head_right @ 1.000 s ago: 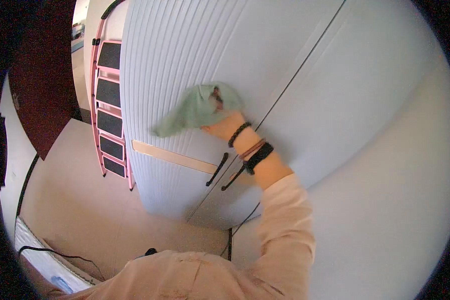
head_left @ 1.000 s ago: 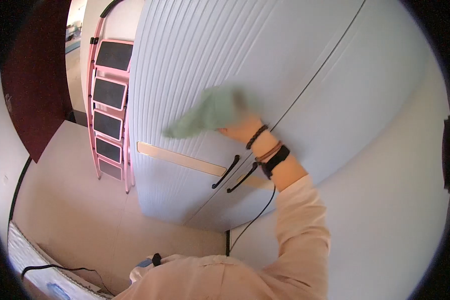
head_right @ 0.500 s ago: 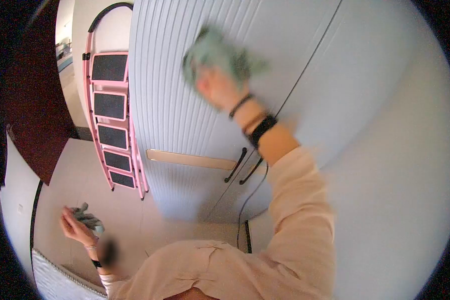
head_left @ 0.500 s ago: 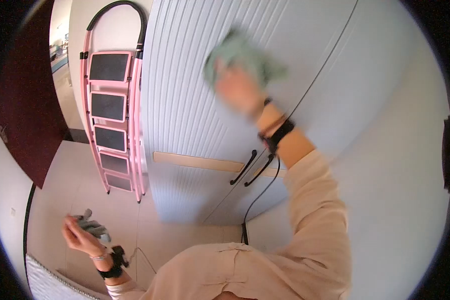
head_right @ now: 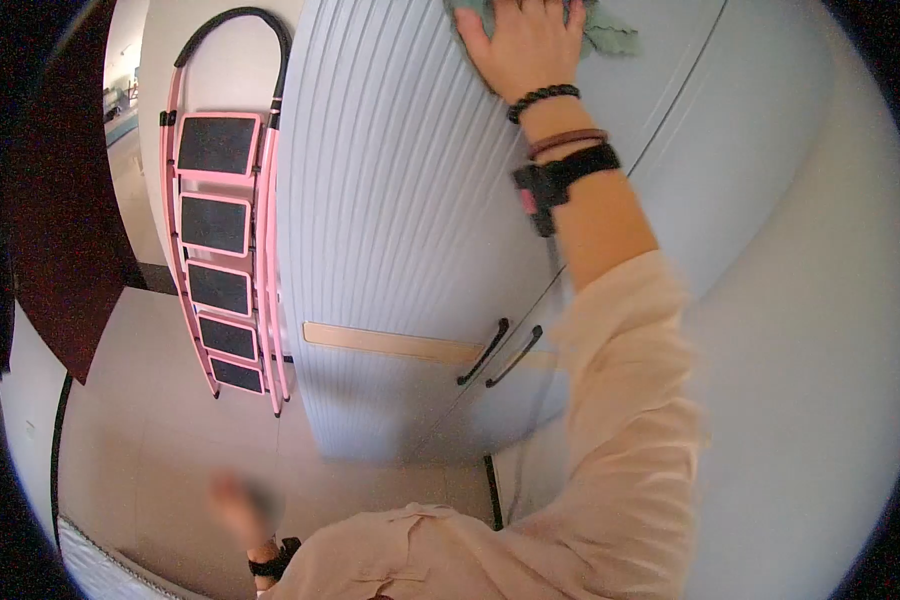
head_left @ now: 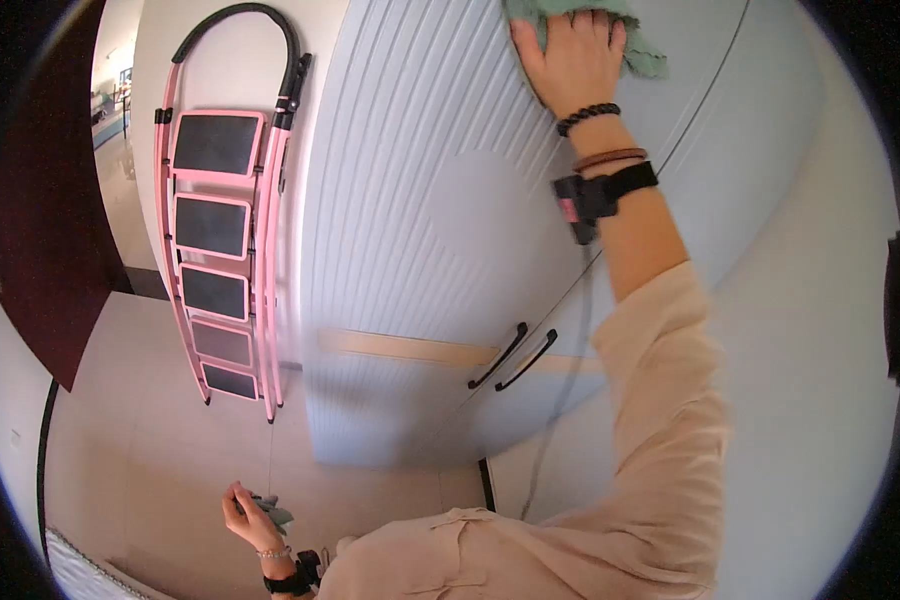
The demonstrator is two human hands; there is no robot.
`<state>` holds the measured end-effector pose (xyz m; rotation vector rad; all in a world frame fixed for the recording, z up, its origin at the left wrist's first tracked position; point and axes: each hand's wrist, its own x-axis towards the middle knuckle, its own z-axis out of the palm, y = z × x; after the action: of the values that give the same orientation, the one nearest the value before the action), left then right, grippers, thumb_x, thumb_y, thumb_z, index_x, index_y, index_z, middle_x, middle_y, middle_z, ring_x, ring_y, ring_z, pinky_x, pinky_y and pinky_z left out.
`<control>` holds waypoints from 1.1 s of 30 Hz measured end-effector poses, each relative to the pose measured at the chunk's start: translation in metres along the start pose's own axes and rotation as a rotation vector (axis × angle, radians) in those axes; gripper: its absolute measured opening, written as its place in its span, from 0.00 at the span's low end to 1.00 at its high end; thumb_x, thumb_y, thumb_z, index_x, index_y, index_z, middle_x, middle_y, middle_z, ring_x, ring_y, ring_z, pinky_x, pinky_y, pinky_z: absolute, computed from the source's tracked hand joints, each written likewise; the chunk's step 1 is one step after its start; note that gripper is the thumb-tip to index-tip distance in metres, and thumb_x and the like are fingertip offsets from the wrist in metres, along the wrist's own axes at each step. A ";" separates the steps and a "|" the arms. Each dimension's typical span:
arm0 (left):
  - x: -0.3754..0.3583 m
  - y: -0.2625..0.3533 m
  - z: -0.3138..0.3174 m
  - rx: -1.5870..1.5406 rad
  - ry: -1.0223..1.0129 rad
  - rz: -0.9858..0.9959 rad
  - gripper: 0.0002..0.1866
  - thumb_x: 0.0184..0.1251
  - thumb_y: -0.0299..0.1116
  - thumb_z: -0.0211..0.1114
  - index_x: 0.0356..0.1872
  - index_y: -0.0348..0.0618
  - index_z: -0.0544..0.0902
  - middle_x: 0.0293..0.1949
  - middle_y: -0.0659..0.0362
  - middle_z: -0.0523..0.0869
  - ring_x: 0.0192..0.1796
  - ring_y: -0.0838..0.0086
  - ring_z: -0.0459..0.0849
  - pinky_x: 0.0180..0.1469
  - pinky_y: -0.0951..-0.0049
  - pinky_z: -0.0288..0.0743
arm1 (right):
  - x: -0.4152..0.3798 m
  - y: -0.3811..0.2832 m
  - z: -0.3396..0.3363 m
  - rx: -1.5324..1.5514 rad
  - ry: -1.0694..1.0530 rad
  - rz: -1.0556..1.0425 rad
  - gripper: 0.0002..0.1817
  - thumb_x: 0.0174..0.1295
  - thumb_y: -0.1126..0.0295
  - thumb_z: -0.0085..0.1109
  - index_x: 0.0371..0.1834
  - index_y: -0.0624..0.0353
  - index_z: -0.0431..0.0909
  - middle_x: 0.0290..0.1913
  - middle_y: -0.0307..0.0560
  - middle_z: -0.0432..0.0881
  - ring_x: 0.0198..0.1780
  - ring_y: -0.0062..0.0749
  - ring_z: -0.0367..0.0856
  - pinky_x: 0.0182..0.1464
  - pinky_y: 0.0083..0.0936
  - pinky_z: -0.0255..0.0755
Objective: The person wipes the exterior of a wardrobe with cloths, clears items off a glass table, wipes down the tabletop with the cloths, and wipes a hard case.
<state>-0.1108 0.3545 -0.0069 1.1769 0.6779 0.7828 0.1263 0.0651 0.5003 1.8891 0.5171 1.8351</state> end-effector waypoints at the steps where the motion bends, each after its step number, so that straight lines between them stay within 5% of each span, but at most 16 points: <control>1: -0.001 0.000 0.001 -0.104 0.014 -0.159 0.09 0.63 0.29 0.53 0.32 0.31 0.76 0.22 0.63 0.73 0.23 0.82 0.68 0.24 0.82 0.63 | 0.000 -0.011 0.002 0.017 0.116 0.180 0.26 0.55 0.53 0.46 0.42 0.70 0.74 0.44 0.60 0.74 0.52 0.52 0.64 0.60 0.47 0.48; 3: 0.004 -0.016 0.002 -0.040 -0.034 -0.014 0.09 0.63 0.29 0.53 0.33 0.32 0.76 0.23 0.63 0.73 0.24 0.82 0.68 0.25 0.82 0.63 | -0.019 -0.037 0.004 -0.068 -0.034 0.177 0.24 0.54 0.50 0.47 0.44 0.57 0.75 0.40 0.52 0.77 0.46 0.49 0.71 0.58 0.54 0.51; 9: 0.000 0.011 0.010 -0.056 -0.136 0.013 0.08 0.63 0.29 0.53 0.33 0.33 0.76 0.23 0.64 0.73 0.25 0.84 0.66 0.26 0.83 0.62 | -0.185 -0.112 0.006 0.552 -0.535 -0.164 0.27 0.52 0.51 0.49 0.54 0.50 0.69 0.54 0.49 0.71 0.58 0.46 0.63 0.61 0.52 0.45; 12: 0.008 0.012 0.002 -0.041 -0.124 0.014 0.08 0.63 0.29 0.53 0.33 0.33 0.76 0.22 0.64 0.73 0.24 0.84 0.66 0.26 0.83 0.62 | -0.174 -0.095 -0.020 0.353 -0.380 0.066 0.25 0.51 0.52 0.51 0.51 0.51 0.70 0.55 0.47 0.70 0.57 0.48 0.63 0.62 0.47 0.45; 14: 0.016 0.004 -0.014 -0.039 -0.121 0.012 0.08 0.63 0.29 0.53 0.33 0.33 0.76 0.22 0.64 0.73 0.23 0.84 0.65 0.25 0.83 0.62 | -0.163 -0.078 -0.022 0.319 -0.463 0.118 0.25 0.52 0.52 0.51 0.52 0.51 0.69 0.55 0.47 0.70 0.57 0.48 0.62 0.62 0.44 0.47; 15: 0.018 0.003 -0.018 0.136 -0.138 0.227 0.09 0.63 0.29 0.53 0.33 0.33 0.77 0.21 0.64 0.73 0.23 0.84 0.65 0.24 0.83 0.62 | -0.165 -0.075 -0.019 0.433 -0.422 0.204 0.26 0.52 0.52 0.51 0.52 0.51 0.68 0.55 0.47 0.69 0.58 0.47 0.62 0.61 0.46 0.48; 18: 0.020 -0.002 -0.018 0.329 -0.148 0.415 0.09 0.62 0.30 0.53 0.32 0.32 0.77 0.21 0.62 0.74 0.22 0.83 0.66 0.23 0.81 0.63 | -0.174 -0.081 -0.016 0.595 -0.319 0.334 0.26 0.53 0.52 0.51 0.54 0.52 0.66 0.56 0.46 0.67 0.58 0.45 0.61 0.60 0.45 0.50; 19: 0.022 0.001 -0.014 0.245 -0.137 0.267 0.09 0.62 0.30 0.53 0.32 0.32 0.77 0.21 0.62 0.74 0.22 0.83 0.67 0.23 0.82 0.63 | -0.175 -0.088 -0.020 0.538 -0.326 0.323 0.27 0.53 0.53 0.51 0.54 0.52 0.66 0.56 0.46 0.67 0.58 0.45 0.61 0.60 0.44 0.51; 22: 0.014 0.011 0.009 0.307 -0.138 0.492 0.09 0.62 0.30 0.53 0.31 0.33 0.77 0.21 0.63 0.73 0.23 0.84 0.67 0.24 0.83 0.64 | -0.174 -0.096 -0.023 0.464 -0.332 0.320 0.27 0.53 0.54 0.52 0.56 0.52 0.65 0.57 0.47 0.67 0.58 0.44 0.61 0.60 0.40 0.52; 29: 0.010 0.016 0.018 0.227 -0.214 0.401 0.08 0.62 0.29 0.53 0.30 0.34 0.75 0.21 0.63 0.72 0.24 0.83 0.67 0.26 0.81 0.64 | -0.169 -0.103 -0.019 0.334 -0.401 0.317 0.29 0.53 0.55 0.53 0.58 0.53 0.62 0.58 0.47 0.65 0.59 0.43 0.62 0.59 0.39 0.55; 32: 0.014 0.022 0.013 -0.012 -0.177 0.057 0.08 0.62 0.29 0.53 0.30 0.34 0.76 0.21 0.63 0.73 0.24 0.82 0.68 0.26 0.82 0.64 | -0.182 -0.109 -0.016 0.418 -0.267 0.396 0.30 0.51 0.52 0.55 0.56 0.51 0.65 0.57 0.47 0.67 0.58 0.46 0.63 0.59 0.46 0.52; 33: 0.017 0.026 0.010 0.087 -0.212 0.192 0.08 0.62 0.29 0.53 0.30 0.34 0.76 0.21 0.63 0.73 0.24 0.82 0.68 0.25 0.82 0.64 | -0.180 -0.107 -0.019 0.429 -0.250 0.379 0.29 0.50 0.52 0.55 0.55 0.51 0.66 0.55 0.47 0.68 0.56 0.45 0.64 0.57 0.45 0.55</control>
<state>-0.0977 0.3676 0.0193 1.3971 0.4318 0.7804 0.1043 0.0541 0.2920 2.6164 0.5237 1.7685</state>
